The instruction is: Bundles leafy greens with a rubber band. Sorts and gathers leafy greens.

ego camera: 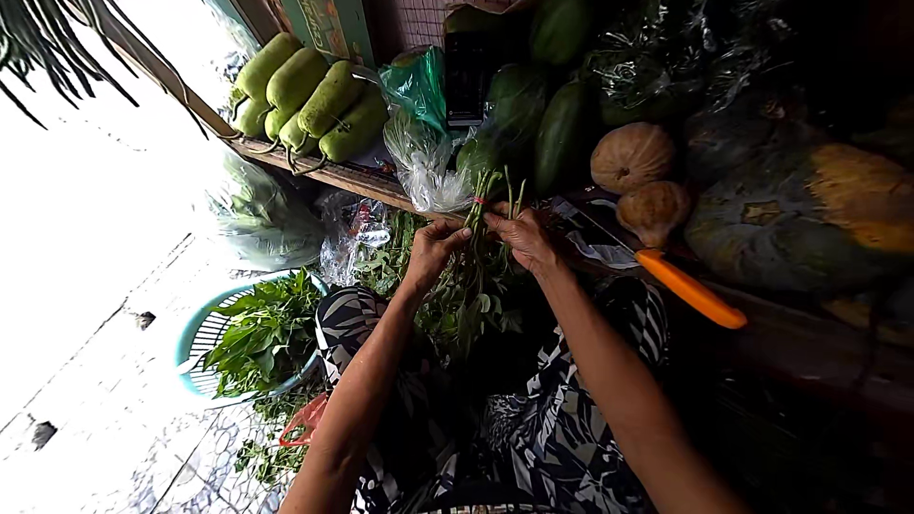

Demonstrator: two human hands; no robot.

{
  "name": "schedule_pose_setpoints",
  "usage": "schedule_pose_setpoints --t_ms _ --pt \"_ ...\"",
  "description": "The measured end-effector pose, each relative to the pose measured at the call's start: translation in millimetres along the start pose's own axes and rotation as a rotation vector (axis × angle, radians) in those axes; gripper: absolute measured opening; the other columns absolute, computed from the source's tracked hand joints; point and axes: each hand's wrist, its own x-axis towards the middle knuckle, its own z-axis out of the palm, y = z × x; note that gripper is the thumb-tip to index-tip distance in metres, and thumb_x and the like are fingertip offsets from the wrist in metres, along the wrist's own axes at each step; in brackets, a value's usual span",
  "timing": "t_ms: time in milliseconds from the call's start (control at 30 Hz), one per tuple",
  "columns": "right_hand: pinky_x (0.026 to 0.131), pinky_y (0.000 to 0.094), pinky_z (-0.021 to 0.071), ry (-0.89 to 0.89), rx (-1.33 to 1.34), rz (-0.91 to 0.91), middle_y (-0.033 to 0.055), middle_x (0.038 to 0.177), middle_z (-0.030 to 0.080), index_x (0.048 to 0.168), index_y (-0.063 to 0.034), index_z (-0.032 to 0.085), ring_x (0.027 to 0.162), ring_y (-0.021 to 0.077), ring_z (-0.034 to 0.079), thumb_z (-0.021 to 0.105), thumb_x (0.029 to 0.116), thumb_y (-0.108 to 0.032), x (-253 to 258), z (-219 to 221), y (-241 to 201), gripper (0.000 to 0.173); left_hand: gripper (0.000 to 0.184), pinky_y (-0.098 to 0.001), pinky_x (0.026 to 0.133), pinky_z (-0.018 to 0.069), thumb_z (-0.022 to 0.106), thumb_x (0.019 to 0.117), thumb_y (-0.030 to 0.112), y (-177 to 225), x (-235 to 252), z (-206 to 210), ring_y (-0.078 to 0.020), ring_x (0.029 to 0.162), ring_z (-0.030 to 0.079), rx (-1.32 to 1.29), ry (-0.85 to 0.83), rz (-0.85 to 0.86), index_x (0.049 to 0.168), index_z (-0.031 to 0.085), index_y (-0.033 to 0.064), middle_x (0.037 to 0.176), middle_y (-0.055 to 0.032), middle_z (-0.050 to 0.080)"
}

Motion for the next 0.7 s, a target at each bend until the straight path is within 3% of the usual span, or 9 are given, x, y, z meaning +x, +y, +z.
schedule_pose_setpoints --t_ms 100,200,300,367,400,500,567,633,700 --pt "0.076 0.023 0.0575 -0.048 0.015 -0.019 0.0009 0.089 0.068 0.106 0.0011 0.068 0.076 0.0049 0.064 0.065 0.0981 -0.002 2 -2 2 0.009 0.009 -0.0207 0.063 0.0522 0.07 0.0972 0.015 1 0 3 -0.0041 0.066 0.061 0.098 0.048 0.066 0.104 0.07 0.0082 0.085 -0.0008 0.069" --pt "0.074 0.0218 0.0565 -0.05 -0.019 -0.007 0.0013 0.09 0.069 0.105 0.0001 0.067 0.078 0.005 0.065 0.07 0.0935 -0.001 0 -1 0 0.012 0.008 -0.021 0.068 0.0522 0.071 0.096 0.013 -3 9 1 -0.0033 0.071 0.061 0.044 0.023 0.061 0.1 0.069 0.0059 0.084 0.0004 0.068" --pt "0.075 0.0222 0.0564 -0.055 -0.053 0.023 0.0027 0.094 0.067 0.112 0.0011 0.064 0.08 0.0052 0.064 0.066 0.0972 -0.003 0 -2 -1 0.015 0.01 -0.0214 0.069 0.0551 0.057 0.1022 0.008 -5 24 1 -0.0031 0.069 0.062 -0.141 -0.023 -0.062 0.095 0.063 0.0047 0.079 0.0033 0.065" --pt "0.064 0.0163 0.0499 -0.046 -0.071 0.022 -0.0011 0.087 0.063 0.108 -0.0016 0.062 0.07 0.0002 0.057 0.064 0.0987 -0.003 1 -4 1 0.01 0.023 -0.0208 0.066 0.0554 0.044 0.1091 0.014 -3 24 1 -0.0039 0.067 0.062 -0.209 -0.037 -0.169 0.098 0.062 0.0037 0.08 0.0019 0.065" --pt "0.064 0.0156 0.0492 -0.049 -0.075 0.026 -0.0015 0.087 0.062 0.11 -0.0023 0.06 0.07 -0.0002 0.057 0.063 0.0994 -0.003 1 -5 1 0.01 0.025 -0.0204 0.066 0.0553 0.041 0.11 0.015 -1 23 0 -0.0041 0.068 0.062 -0.225 -0.047 -0.188 0.102 0.062 0.0032 0.083 0.001 0.066" --pt "0.079 0.0211 0.0548 -0.086 -0.055 0.045 0.0031 0.1 0.063 0.123 -0.001 0.056 0.086 0.0046 0.062 0.064 0.0991 -0.003 1 -8 1 0.025 0.022 -0.0192 0.068 0.0526 0.056 0.1037 0.011 -3 23 0 -0.0032 0.074 0.062 -0.181 -0.095 -0.108 0.121 0.064 0.0014 0.095 -0.0004 0.07" --pt "0.07 0.0171 0.0521 -0.114 -0.054 0.045 0.0001 0.097 0.066 0.123 -0.0036 0.057 0.078 0.0006 0.06 0.065 0.0987 -0.005 0 -7 1 0.026 0.022 -0.0183 0.063 0.0508 0.063 0.0999 0.009 -6 23 4 -0.0021 0.07 0.061 -0.116 -0.054 -0.041 0.121 0.066 0.001 0.09 0.0004 0.071" --pt "0.055 0.0122 0.0427 -0.132 -0.023 0.037 -0.0027 0.092 0.065 0.122 -0.002 0.061 0.061 -0.0038 0.049 0.061 0.1016 -0.005 -1 -4 1 0.021 0.017 -0.0205 0.068 0.0547 0.06 0.1018 0.009 -8 22 6 -0.0037 0.072 0.063 -0.081 -0.02 -0.018 0.115 0.066 -0.0002 0.088 -0.0006 0.069" --pt "0.051 0.0114 0.0391 -0.133 -0.006 0.054 -0.0039 0.092 0.067 0.118 -0.0028 0.064 0.057 -0.0052 0.045 0.057 0.1045 -0.008 -3 -1 0 0.016 0.016 -0.023 0.072 0.0554 0.054 0.1043 0.01 -9 21 6 -0.0049 0.073 0.063 -0.034 -0.015 -0.02 0.111 0.063 -0.0001 0.087 -0.0007 0.065"
